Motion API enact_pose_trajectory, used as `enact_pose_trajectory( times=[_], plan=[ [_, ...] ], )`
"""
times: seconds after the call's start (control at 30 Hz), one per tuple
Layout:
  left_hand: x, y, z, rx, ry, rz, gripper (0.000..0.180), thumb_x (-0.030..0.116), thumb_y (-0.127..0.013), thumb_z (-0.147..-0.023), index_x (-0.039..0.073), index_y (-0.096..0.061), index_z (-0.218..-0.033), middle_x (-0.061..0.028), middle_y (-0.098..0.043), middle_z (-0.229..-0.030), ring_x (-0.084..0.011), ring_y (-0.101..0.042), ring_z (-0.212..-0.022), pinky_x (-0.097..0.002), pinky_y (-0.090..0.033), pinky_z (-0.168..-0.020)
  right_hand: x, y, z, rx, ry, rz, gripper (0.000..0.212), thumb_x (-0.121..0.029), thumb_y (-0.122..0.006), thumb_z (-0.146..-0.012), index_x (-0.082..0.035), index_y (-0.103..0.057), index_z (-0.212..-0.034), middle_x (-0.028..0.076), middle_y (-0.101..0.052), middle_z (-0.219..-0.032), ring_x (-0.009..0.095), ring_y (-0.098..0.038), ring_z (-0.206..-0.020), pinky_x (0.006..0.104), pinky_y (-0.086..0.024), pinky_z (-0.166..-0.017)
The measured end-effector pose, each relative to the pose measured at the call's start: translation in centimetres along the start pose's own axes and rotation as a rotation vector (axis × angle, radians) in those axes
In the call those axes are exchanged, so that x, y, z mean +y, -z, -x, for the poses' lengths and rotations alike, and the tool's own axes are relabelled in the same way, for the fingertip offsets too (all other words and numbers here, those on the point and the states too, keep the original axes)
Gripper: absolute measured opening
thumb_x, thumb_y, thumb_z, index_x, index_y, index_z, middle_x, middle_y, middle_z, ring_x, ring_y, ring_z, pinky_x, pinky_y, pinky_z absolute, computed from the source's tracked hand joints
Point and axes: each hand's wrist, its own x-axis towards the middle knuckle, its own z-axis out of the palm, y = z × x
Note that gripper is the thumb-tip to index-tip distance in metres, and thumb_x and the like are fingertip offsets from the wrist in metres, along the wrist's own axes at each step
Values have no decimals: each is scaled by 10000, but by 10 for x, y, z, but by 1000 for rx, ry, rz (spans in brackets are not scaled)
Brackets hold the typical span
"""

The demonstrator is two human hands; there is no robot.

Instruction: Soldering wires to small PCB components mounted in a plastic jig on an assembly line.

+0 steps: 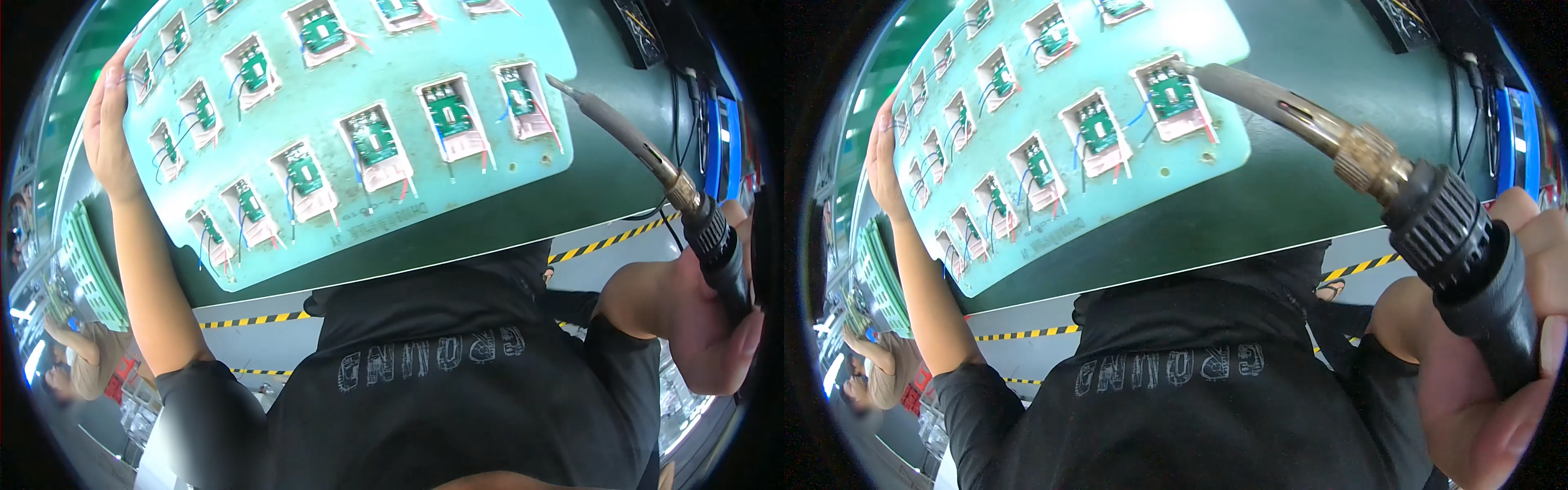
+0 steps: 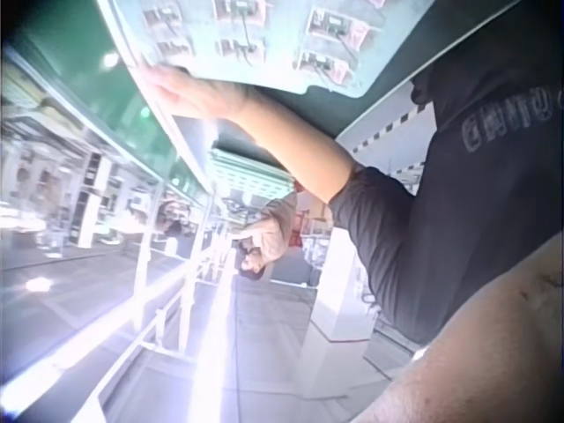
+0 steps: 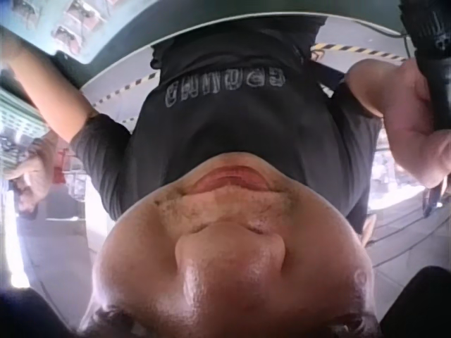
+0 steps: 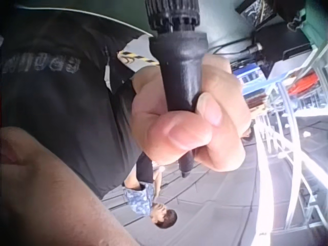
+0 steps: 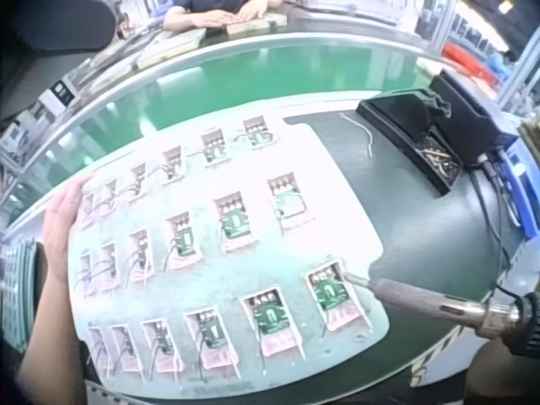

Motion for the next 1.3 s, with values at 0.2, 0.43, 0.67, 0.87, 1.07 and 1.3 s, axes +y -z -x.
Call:
enact_pose_trajectory(
  times=[0.2,0.43,0.67,0.87,1.07,1.3],
  plan=[
    [-5,0,-1,-10,-18,54,380,180,-413,-951,-91,-503,-1202,-142,-578,-1135,-151,-546,-1026,-241,-390,-907,-6,-17,-10,-27,10,-18,65,-178,-477,-694,-147,-438,-651,35,-474,-693,127,-421,-626,306,-253,-608],
    [-1,7,1,1,1,-43,413,173,-365,-943,-109,-466,-1227,-179,-537,-1196,-186,-519,-1085,-264,-356,-956,-21,-28,-20,-89,0,35,76,-186,-471,-690,-161,-425,-635,31,-481,-686,123,-423,-636,307,-241,-586],
    [-7,7,-1,29,16,-136,404,215,-373,-941,-58,-527,-1196,-138,-582,-1138,-153,-545,-1032,-239,-362,-934,-21,-24,-26,-61,8,74,47,-144,-483,-686,-144,-467,-641,22,-482,-652,127,-452,-637,312,-284,-613],
    [-10,12,-2,-5,-33,-167,407,212,-372,-943,-66,-518,-1201,-136,-558,-1172,-157,-520,-1067,-241,-340,-952,-18,-22,-25,7,88,203,85,-158,-475,-722,-98,-504,-670,58,-496,-640,146,-476,-617,328,-340,-624],
    [-5,7,-2,14,-16,-200,407,210,-370,-946,-68,-509,-1210,-134,-556,-1174,-155,-518,-1067,-241,-345,-946,-17,-21,-26,81,163,339,154,-171,-466,-758,-51,-541,-698,95,-510,-628,164,-501,-598,344,-397,-635],
    [-1,10,1,8,20,-150,411,218,-376,-953,-76,-499,-1213,-146,-565,-1165,-163,-537,-1043,-251,-374,-924,-15,-22,-29,187,259,472,239,-187,-456,-800,3,-584,-731,138,-527,-613,186,-529,-575,363,-463,-647]
  ],
)
